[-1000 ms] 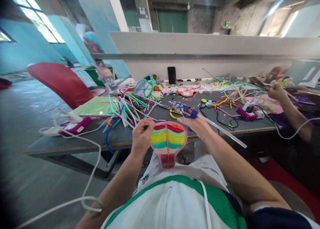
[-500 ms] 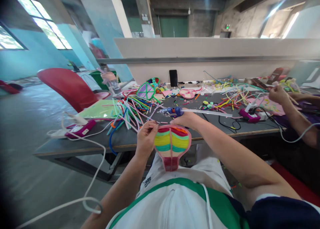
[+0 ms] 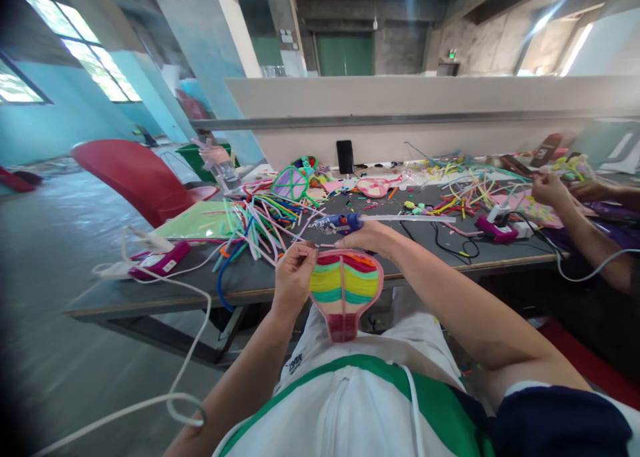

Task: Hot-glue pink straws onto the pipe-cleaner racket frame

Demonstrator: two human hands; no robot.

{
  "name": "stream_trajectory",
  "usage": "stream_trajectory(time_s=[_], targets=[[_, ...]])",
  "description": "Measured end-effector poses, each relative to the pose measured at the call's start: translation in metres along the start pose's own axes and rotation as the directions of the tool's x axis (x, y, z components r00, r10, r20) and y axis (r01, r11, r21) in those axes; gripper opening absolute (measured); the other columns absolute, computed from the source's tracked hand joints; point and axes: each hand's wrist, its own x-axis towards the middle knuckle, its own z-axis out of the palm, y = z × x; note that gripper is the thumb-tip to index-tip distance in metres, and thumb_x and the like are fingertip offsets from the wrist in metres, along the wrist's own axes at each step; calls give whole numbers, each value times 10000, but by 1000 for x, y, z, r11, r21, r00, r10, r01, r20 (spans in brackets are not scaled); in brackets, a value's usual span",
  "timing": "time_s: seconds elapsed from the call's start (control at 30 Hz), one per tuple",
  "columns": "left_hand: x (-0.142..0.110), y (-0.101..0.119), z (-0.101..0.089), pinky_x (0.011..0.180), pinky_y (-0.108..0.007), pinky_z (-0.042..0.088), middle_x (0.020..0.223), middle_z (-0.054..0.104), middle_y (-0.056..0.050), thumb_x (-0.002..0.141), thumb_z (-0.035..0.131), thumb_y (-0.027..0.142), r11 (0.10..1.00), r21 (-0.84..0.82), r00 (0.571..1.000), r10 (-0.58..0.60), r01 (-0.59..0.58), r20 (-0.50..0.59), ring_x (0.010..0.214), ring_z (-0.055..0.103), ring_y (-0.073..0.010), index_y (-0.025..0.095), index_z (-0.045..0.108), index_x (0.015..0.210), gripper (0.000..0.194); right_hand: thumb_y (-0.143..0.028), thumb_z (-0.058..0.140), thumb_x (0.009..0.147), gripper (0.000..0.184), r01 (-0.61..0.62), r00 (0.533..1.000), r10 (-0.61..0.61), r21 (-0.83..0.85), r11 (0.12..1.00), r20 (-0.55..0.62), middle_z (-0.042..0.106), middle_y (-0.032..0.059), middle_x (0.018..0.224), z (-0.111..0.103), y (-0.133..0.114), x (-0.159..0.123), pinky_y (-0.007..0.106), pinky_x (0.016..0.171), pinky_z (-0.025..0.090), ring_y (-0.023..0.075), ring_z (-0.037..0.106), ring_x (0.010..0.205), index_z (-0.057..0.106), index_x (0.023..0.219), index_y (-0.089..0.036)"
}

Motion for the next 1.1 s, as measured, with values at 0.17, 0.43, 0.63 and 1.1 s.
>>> stream_trajectory(time_s=[0.17, 0.43, 0.63, 1.1], targets=[[0, -1, 1, 671, -247, 469, 811, 621, -13, 800, 675, 289, 1000, -3, 1000, 1, -1, 4, 771, 600, -153, 192, 598, 758, 131, -172, 748, 554, 181, 11, 999, -14, 66, 998, 50, 660, -20, 623, 3, 6, 3, 272, 573, 475, 156, 582, 583, 670, 718, -181], [0, -2, 0, 663, -252, 464, 832, 625, -20, 810, 664, 294, 1000, -8, 1000, -5, 5, 6, 754, 592, -150, 190, 597, 750, 137, -254, 811, 548, 231, 49, 994, -64, 154, 987, 91, 685, -8, 647, 2, 19, 7, 306, 627, 521, 167, 607, 590, 666, 714, -183], [-1, -3, 0, 642, -238, 437, 843, 615, -19, 824, 652, 299, 1000, -3, 1000, -16, 16, 11, 724, 563, -135, 187, 596, 758, 142, -341, 851, 556, 398, 134, 986, -152, 223, 966, 68, 739, 5, 826, -3, 20, 15, 296, 690, 535, 188, 673, 737, 736, 914, -211], [-1, -5, -4, 757, -260, 450, 893, 601, -23, 826, 646, 253, 999, -42, 1000, -15, 15, -9, 818, 577, -142, 181, 577, 741, 131, -381, 852, 587, 397, 170, 983, -152, 189, 967, -106, 764, 15, 844, -19, 57, -6, 342, 730, 544, 230, 687, 795, 772, 943, -225]])
